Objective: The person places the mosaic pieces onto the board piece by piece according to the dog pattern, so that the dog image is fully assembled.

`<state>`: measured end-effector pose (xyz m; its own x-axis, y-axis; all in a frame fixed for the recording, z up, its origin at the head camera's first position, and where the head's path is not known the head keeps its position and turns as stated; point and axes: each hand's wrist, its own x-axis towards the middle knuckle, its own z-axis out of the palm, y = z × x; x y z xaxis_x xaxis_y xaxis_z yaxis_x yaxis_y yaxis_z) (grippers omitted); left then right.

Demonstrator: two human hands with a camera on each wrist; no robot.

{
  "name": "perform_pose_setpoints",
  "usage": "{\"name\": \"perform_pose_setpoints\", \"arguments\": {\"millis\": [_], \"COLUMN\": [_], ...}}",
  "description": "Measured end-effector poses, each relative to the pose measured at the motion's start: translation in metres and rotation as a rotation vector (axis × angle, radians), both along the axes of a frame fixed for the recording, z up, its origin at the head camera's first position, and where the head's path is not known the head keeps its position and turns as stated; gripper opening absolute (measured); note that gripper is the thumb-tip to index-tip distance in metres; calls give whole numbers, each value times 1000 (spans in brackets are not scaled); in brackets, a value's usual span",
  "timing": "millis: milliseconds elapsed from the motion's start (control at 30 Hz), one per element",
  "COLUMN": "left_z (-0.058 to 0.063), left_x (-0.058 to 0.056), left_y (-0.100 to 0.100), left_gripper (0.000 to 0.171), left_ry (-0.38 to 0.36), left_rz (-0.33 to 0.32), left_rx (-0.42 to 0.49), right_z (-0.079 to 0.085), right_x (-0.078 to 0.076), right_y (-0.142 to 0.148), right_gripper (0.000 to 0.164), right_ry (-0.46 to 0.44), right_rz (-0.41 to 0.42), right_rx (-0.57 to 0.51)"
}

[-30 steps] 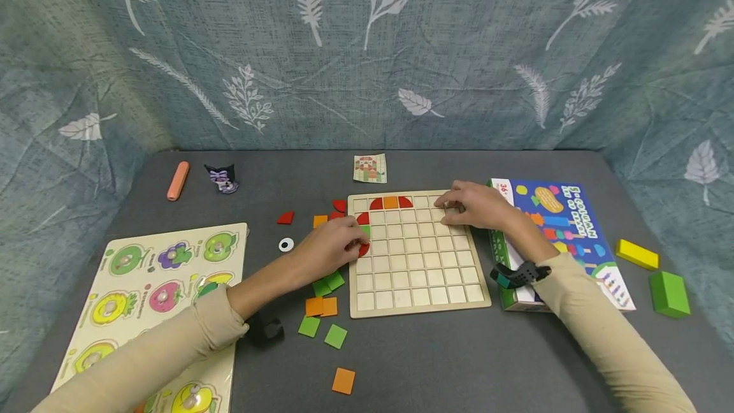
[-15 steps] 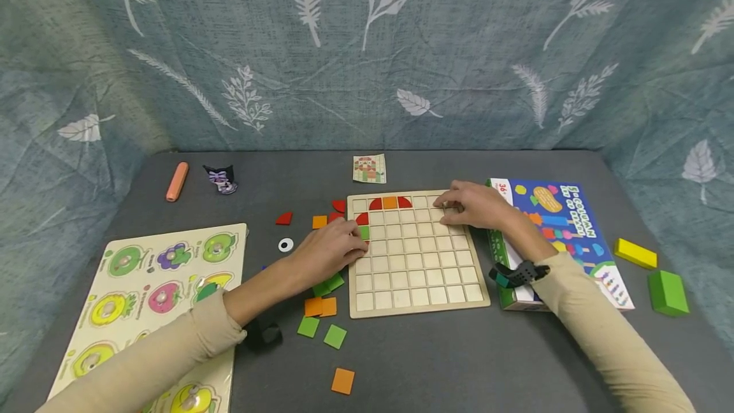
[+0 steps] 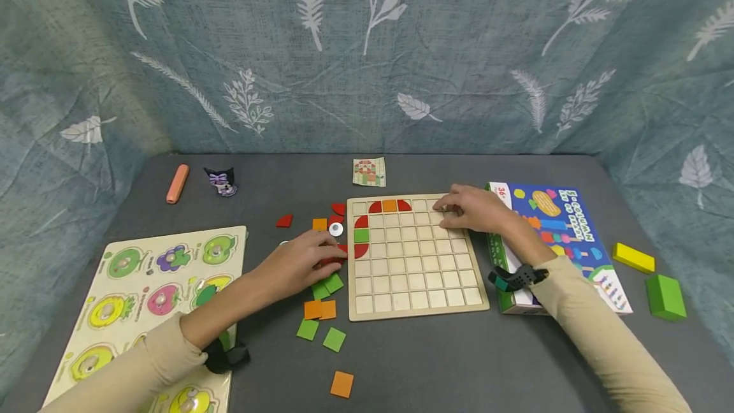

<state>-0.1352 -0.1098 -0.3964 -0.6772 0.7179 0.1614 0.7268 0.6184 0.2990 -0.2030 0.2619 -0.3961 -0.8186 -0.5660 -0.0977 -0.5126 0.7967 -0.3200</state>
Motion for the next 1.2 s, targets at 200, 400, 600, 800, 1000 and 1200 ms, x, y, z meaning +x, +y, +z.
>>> {"name": "perform_pose_setpoints", "arguments": {"millis": [200,400,600,800,1000,1200], "left_z": [9,6,7,13,14,13], "left_x": [-12,-27,-29,-29,-30,-30], "left_y": [-45,-73,-74,-71,-68,-67], "left_gripper": [23,29,28,28,27,24], "left_ry": [-117,-244,-232,-249,-270,-269], "left_rz": [123,97,34,20,27,20], "left_rx": [-39,-32,-74,-102,-109,-72], "right_z": [2,3,2,2,2,1], "right_x": [1,2,2,2,1,1], "right_y": [1,3,3,1,1,0], "right_gripper": [37,37,37,37,36,36], "right_ry": [-8,-11,-15,-10,-3,-7], "right_rz": [-4,-14,-15,-5,-5,-2], "right_rx": [-10,-11,-21,-22,-16,-18]}}
